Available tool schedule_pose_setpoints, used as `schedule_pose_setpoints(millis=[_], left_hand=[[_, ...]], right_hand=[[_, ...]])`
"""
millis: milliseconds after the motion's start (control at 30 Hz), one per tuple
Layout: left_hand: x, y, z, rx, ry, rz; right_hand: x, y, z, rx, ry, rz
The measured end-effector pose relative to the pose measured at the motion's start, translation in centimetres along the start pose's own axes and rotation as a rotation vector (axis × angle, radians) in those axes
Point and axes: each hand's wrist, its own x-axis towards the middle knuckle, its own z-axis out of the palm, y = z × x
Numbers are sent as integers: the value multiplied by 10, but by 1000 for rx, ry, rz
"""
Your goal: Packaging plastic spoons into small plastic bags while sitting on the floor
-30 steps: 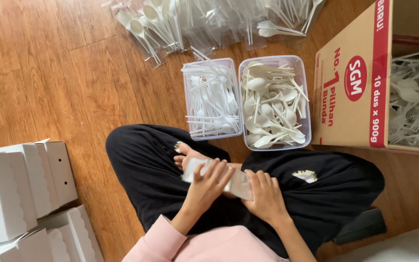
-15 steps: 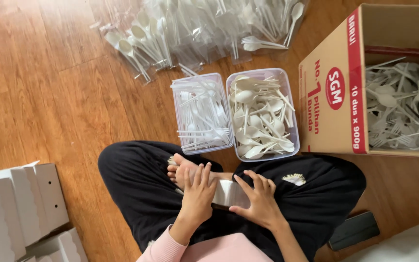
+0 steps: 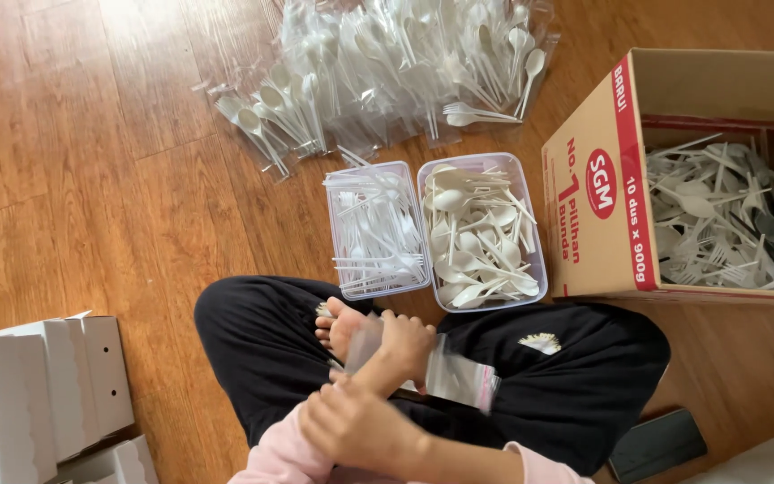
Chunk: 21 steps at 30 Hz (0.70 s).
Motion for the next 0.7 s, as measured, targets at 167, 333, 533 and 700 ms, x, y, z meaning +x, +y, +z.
schedule_pose_setpoints(millis=[167, 333, 533, 700], left_hand=[[-11, -3, 12, -44, 13, -31], [-23, -25, -25, -279, -203, 76], [-32, -74, -58, -744, -4, -637], [-67, -167, -138, -1033, -80, 277]], right_hand=[[11, -59, 34, 46, 53, -74], [21, -82, 60, 343, 108, -114], [31, -62, 7, 553, 148, -132], [21, -81, -21, 807, 50, 37]])
